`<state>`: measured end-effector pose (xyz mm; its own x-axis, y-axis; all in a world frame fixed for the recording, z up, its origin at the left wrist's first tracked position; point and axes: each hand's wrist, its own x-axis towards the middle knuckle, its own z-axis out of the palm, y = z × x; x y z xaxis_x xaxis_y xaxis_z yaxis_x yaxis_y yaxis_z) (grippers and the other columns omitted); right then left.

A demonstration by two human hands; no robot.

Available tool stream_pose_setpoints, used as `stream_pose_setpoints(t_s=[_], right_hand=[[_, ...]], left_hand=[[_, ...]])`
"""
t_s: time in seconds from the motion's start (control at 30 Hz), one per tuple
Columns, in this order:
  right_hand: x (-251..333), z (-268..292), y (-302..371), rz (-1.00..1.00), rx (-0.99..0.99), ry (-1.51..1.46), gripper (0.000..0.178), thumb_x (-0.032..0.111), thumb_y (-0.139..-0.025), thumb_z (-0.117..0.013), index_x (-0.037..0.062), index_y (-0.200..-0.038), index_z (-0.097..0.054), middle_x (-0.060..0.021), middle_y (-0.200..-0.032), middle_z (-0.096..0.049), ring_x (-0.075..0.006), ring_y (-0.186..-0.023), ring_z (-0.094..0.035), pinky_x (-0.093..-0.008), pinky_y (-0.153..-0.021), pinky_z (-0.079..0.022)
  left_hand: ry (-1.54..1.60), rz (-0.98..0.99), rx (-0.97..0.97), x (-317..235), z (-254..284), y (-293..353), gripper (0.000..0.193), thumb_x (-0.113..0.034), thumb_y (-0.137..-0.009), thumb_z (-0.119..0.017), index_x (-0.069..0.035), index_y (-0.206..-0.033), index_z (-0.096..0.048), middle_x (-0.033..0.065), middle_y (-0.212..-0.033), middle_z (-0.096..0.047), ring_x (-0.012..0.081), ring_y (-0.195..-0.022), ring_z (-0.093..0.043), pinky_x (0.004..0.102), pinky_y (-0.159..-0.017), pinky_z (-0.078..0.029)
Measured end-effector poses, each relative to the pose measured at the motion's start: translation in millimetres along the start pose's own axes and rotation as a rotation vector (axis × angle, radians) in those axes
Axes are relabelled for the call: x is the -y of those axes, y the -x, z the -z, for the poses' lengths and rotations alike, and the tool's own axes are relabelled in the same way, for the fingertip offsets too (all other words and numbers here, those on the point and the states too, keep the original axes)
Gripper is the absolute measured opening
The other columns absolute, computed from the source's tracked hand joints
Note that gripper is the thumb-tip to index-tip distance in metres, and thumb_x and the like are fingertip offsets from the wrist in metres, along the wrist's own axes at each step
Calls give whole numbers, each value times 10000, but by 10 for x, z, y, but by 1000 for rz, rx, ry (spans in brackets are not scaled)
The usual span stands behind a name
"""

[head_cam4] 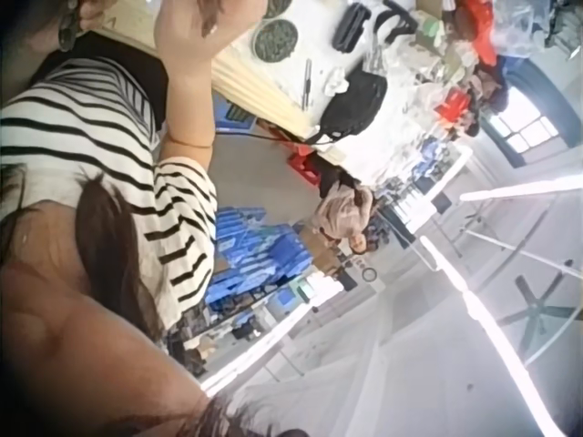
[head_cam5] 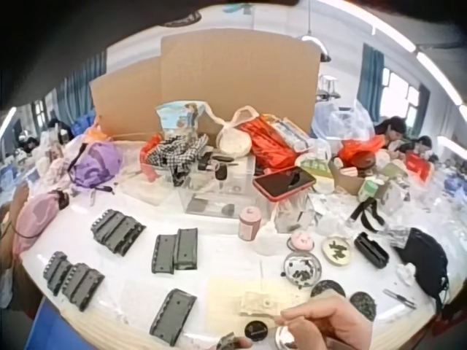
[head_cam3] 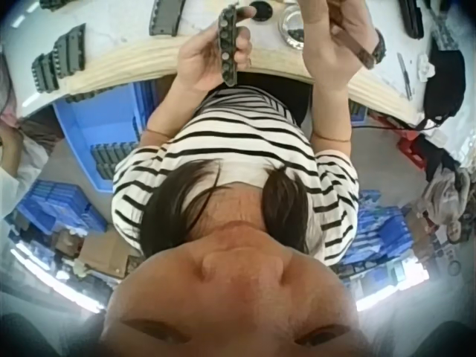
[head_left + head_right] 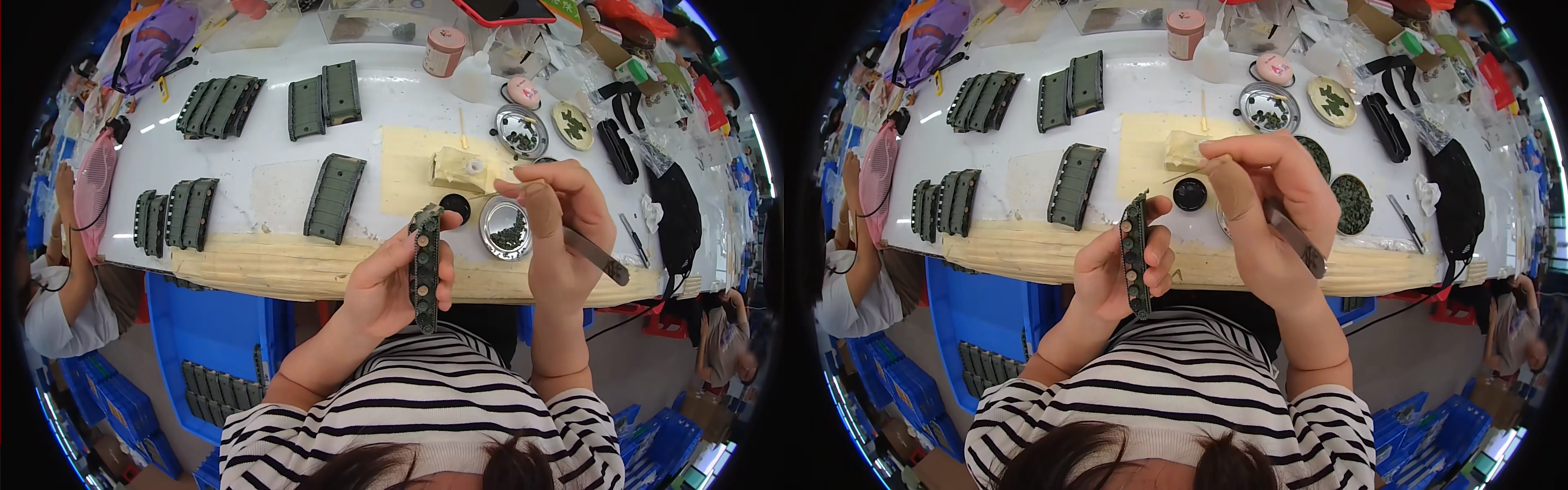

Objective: Assembling and detailing plastic toy tanks at a factory workbench using small hand tools.

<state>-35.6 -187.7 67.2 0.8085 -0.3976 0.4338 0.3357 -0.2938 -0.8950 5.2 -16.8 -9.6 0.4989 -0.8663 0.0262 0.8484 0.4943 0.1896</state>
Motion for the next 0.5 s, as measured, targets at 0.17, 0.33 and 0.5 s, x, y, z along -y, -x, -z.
stream_pose_setpoints(t_s=[0.17, 0.33, 0.5], right_hand=[[-28, -64, 111, -220, 76, -286, 173, 101, -949, -571, -48, -1036, -565, -90, -970, -622, -145, -813, -670, -224, -705, -532], [-40, -82, 119, -239, 81, -294, 168, 94, -953, -557, -57, -1027, -563, -89, -955, -614, -158, -803, -678, -233, -700, -549], [-40, -84, 111, -235, 92, -275, 156, 75, -953, -545, -63, -1024, -563, -91, -952, -613, -164, -804, -684, -227, -692, -551]], left_hand=[[8, 12, -23, 24, -65, -16, 448, -251, -1000, -387, 12, -1362, -350, 133, -908, -606, 219, -729, -632, 323, -666, -537], [3, 16, -47, 24, -62, 0, 442, -260, -1002, -393, 4, -1355, -358, 134, -909, -610, 220, -739, -635, 325, -671, -538], [-44, 27, -63, 18, -66, 9, 461, -291, -1011, -358, -3, -1370, -348, 113, -896, -571, 212, -740, -581, 339, -658, -502]])
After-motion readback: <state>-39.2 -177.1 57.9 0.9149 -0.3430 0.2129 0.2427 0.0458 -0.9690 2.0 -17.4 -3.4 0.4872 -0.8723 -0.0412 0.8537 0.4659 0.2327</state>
